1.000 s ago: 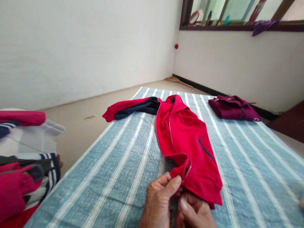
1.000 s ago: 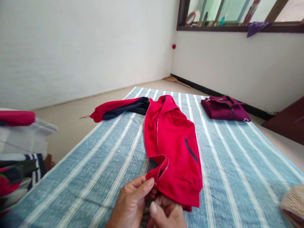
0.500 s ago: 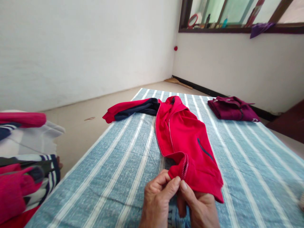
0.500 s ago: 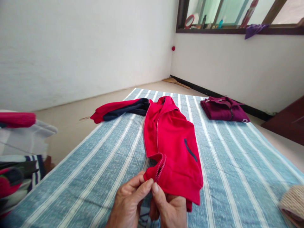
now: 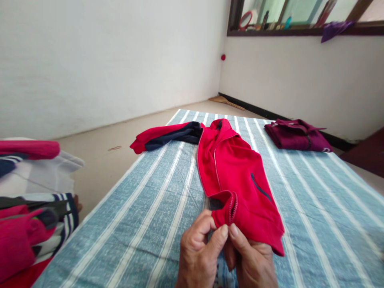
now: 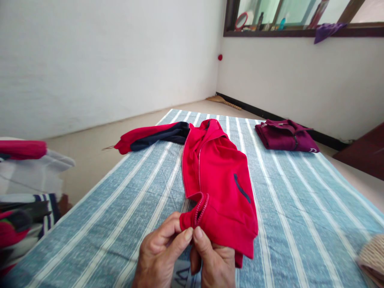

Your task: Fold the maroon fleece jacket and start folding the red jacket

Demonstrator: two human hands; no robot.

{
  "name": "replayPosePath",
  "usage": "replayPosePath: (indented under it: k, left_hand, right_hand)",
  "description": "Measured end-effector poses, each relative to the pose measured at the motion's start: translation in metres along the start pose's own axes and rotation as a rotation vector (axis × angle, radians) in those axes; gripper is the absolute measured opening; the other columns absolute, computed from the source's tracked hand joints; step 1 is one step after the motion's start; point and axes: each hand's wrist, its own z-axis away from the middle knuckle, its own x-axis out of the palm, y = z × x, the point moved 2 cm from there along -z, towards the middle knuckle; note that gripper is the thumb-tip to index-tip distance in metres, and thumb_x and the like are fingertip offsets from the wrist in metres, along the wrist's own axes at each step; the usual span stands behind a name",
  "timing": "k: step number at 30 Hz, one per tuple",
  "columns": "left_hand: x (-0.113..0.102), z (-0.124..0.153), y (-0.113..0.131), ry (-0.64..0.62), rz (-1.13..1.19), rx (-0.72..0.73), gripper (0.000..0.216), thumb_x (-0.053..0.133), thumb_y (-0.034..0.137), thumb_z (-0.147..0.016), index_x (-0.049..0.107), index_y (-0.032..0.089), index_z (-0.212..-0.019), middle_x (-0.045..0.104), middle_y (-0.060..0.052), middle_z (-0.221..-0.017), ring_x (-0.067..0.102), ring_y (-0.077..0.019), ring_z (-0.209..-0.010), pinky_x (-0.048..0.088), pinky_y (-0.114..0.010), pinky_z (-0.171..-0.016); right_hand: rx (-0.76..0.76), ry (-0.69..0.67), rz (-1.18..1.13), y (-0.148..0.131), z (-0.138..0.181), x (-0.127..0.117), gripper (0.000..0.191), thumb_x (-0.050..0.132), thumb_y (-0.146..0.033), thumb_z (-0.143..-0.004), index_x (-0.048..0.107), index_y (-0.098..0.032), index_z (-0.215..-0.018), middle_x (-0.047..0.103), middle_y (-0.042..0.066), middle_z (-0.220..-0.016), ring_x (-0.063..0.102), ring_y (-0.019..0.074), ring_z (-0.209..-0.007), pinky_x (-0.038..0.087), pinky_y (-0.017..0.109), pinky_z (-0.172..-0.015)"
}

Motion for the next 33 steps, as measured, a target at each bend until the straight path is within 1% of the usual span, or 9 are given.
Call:
replayPosePath:
  k: [4, 8, 12, 17, 22, 24, 28, 30, 33]
  left_hand:
    - [-0.002, 0.001, -0.001, -0.022, -0.092, 0.070, 0.026, 0.057, 0.031, -0.084, 0.058, 0.016, -0.063, 0.050, -0.001, -0.070, 0.050, -0.0137, -0.068, 0.042, -0.023, -0.066]
    - [0.000, -0.002, -0.004, -0.015, -0.071, 0.084, 0.020, 0.057, 0.030, -0.085, 0.063, 0.017, -0.071, 0.054, -0.001, -0.073, 0.053, -0.0143, -0.069, 0.043, -0.023, -0.066]
    - [0.002, -0.006, -0.008, -0.019, -0.017, 0.042, 0.024, 0.059, 0.034, -0.083, 0.060, 0.016, -0.067, 0.055, -0.002, -0.074, 0.055, -0.0153, -0.070, 0.045, -0.024, -0.065]
    - [0.004, -0.006, -0.012, -0.049, 0.079, -0.027, 0.030, 0.060, 0.038, -0.083, 0.060, 0.015, -0.064, 0.053, -0.002, -0.074, 0.053, -0.0138, -0.067, 0.045, -0.023, -0.063]
    - [0.003, 0.002, -0.010, 0.030, 0.060, -0.033, 0.031, 0.054, 0.036, -0.087, 0.057, 0.015, -0.064, 0.054, -0.002, -0.073, 0.053, -0.0135, -0.067, 0.046, -0.023, -0.063]
    - [0.001, 0.007, -0.007, 0.067, -0.053, 0.071, 0.026, 0.053, 0.030, -0.088, 0.056, 0.016, -0.065, 0.054, -0.001, -0.070, 0.055, -0.0128, -0.065, 0.047, -0.022, -0.062]
    - [-0.005, 0.015, 0.008, 0.233, -0.430, 0.539, 0.004, 0.058, 0.016, -0.083, 0.057, 0.020, -0.081, 0.061, 0.000, -0.077, 0.061, -0.0129, -0.070, 0.051, -0.021, -0.066]
    - [-0.006, 0.015, 0.016, 0.296, -0.600, 0.739, 0.013, 0.059, 0.014, -0.082, 0.058, 0.020, -0.094, 0.064, -0.002, -0.083, 0.063, -0.0141, -0.074, 0.054, -0.022, -0.068]
    - [-0.007, 0.011, 0.022, 0.273, -0.791, 0.906, 0.017, 0.057, 0.016, -0.084, 0.061, 0.021, -0.100, 0.064, -0.005, -0.090, 0.065, -0.0156, -0.079, 0.056, -0.024, -0.069]
  right_hand:
    - [0.016, 0.043, 0.010, -0.004, 0.000, 0.002, 0.054, 0.072, -0.051, -0.067, 0.037, -0.021, -0.040, 0.034, -0.006, -0.035, 0.032, 0.0066, -0.034, 0.025, 0.022, -0.038]
    - [0.001, 0.040, 0.044, -0.007, -0.002, 0.002, 0.053, 0.070, -0.054, -0.069, 0.037, -0.021, -0.042, 0.035, -0.006, -0.036, 0.032, 0.0066, -0.035, 0.027, 0.022, -0.038]
    - [0.006, 0.038, 0.079, -0.001, -0.003, -0.002, 0.055, 0.067, -0.056, -0.072, 0.038, -0.020, -0.042, 0.036, -0.006, -0.037, 0.032, 0.0065, -0.036, 0.027, 0.021, -0.038]
    - [0.008, 0.138, 0.095, 0.006, -0.001, -0.009, 0.053, 0.060, -0.059, -0.077, 0.045, -0.020, -0.045, 0.039, -0.005, -0.037, 0.038, 0.0081, -0.036, 0.033, 0.022, -0.041]
    - [0.038, 0.054, 0.117, 0.003, 0.000, -0.008, 0.062, 0.050, -0.066, -0.079, 0.043, -0.020, -0.037, 0.041, -0.002, -0.033, 0.040, 0.0091, -0.035, 0.036, 0.024, -0.046]
    - [0.046, 0.048, 0.137, 0.002, 0.000, -0.008, 0.064, 0.048, -0.066, -0.080, 0.044, -0.020, -0.036, 0.043, -0.001, -0.034, 0.043, 0.0097, -0.037, 0.038, 0.024, -0.048]
    - [0.085, 0.086, 0.153, -0.003, 0.002, -0.005, 0.063, 0.053, -0.070, -0.074, 0.044, -0.020, -0.036, 0.043, -0.001, -0.034, 0.043, 0.0100, -0.034, 0.038, 0.024, -0.044]
    - [0.082, 0.130, 0.140, -0.005, 0.002, -0.004, 0.062, 0.059, -0.072, -0.067, 0.043, -0.021, -0.036, 0.042, -0.002, -0.032, 0.040, 0.0099, -0.031, 0.035, 0.024, -0.037]
    - [0.003, 0.204, 0.176, -0.006, 0.003, -0.010, 0.052, 0.068, -0.067, -0.061, 0.054, -0.020, -0.045, 0.050, -0.001, -0.038, 0.044, 0.0114, -0.033, 0.036, 0.024, -0.035]
